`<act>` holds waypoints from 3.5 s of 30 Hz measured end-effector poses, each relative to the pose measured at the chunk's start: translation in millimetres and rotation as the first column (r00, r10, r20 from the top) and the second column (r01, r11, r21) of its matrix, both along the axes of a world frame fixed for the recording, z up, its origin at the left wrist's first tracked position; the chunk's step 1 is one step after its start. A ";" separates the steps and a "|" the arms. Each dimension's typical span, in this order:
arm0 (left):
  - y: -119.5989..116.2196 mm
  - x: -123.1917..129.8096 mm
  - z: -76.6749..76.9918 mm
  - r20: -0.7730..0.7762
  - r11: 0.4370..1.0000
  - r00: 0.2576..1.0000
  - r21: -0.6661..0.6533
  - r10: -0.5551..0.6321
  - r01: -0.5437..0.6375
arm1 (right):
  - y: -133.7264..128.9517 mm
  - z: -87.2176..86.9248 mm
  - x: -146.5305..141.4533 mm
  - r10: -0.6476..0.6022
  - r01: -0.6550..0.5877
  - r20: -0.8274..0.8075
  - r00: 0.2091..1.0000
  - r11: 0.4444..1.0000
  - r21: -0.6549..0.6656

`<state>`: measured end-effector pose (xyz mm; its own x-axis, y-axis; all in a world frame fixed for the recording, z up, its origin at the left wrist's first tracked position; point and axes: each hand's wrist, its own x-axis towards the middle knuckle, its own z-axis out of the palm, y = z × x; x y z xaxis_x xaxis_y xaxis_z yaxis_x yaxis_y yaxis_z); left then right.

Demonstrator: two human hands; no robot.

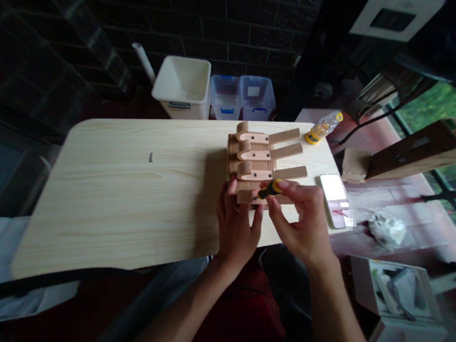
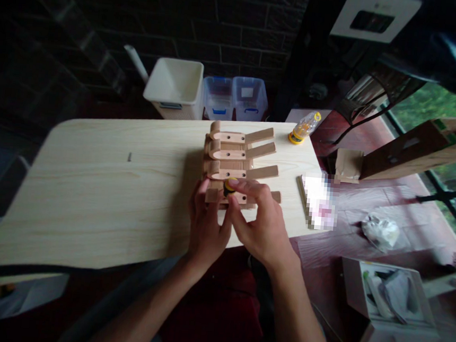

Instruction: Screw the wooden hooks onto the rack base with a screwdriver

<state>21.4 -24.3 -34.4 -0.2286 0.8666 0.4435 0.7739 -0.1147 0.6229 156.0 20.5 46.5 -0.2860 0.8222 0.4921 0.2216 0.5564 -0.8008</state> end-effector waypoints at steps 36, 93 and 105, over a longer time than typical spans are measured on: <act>6.7 -5.5 -17.4 -0.077 0.995 0.997 0.099 0.028 -0.020 | -2.1 -5.5 -5.2 -0.001 0.001 -0.009 1.000 0.999 0.053; 4.9 -3.8 -1.4 -0.053 0.997 0.998 0.075 0.020 -0.016 | -1.8 -35.1 -11.0 -0.158 0.159 -0.140 0.977 0.987 -0.008; 5.1 -5.6 -1.7 -0.064 0.997 0.998 0.077 0.006 -0.001 | 4.1 -16.8 -12.1 -0.138 0.142 -0.069 0.988 0.988 0.063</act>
<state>15.8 -19.2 -36.1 -0.2006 0.8285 0.5229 0.8125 -0.1575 0.5613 143.8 24.7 29.7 -0.1362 0.8163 0.5614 0.2500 0.5767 -0.7778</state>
